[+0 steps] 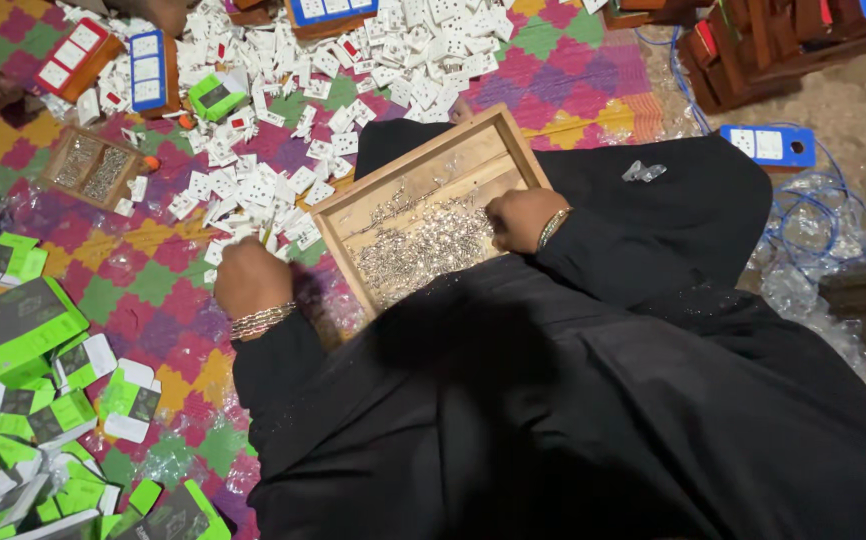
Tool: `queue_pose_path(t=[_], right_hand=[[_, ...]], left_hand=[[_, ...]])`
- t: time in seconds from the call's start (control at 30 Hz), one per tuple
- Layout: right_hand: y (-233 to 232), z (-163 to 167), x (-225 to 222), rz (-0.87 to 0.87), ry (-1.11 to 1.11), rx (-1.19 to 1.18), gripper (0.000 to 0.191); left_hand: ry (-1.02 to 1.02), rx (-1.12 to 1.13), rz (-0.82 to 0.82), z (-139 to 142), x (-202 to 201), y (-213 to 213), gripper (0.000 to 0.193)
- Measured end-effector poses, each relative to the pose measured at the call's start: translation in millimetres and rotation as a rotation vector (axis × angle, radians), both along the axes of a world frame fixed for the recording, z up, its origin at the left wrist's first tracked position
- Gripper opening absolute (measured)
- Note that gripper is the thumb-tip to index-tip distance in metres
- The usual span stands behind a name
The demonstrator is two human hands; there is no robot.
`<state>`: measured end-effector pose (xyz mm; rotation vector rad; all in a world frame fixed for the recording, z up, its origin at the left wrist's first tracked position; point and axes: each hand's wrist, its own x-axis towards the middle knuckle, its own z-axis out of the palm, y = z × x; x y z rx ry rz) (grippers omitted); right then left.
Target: The person sits on the floor holding a wooden tray filled with small metal hardware pieces. They use a small handheld item to pick and sort the pieces one at a time, occasionally reaching toward a divided wooden box beside them, while another person handles similar parts nearby.
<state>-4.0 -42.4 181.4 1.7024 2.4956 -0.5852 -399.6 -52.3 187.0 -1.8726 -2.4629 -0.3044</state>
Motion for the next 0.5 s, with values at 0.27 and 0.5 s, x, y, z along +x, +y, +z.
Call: queue_pose_path(t=[0.27, 0.5], right_hand=[[11, -16, -6, 0.047, -0.067, -0.138, 0.025], [12, -19, -7, 0.05, -0.065, -0.149, 0.026]], left_hand=[[-0.197, 0.306, -0.202, 9, 36, -1, 0.025], [-0.716, 0.454, -0.953, 115, 117, 45, 0.048]])
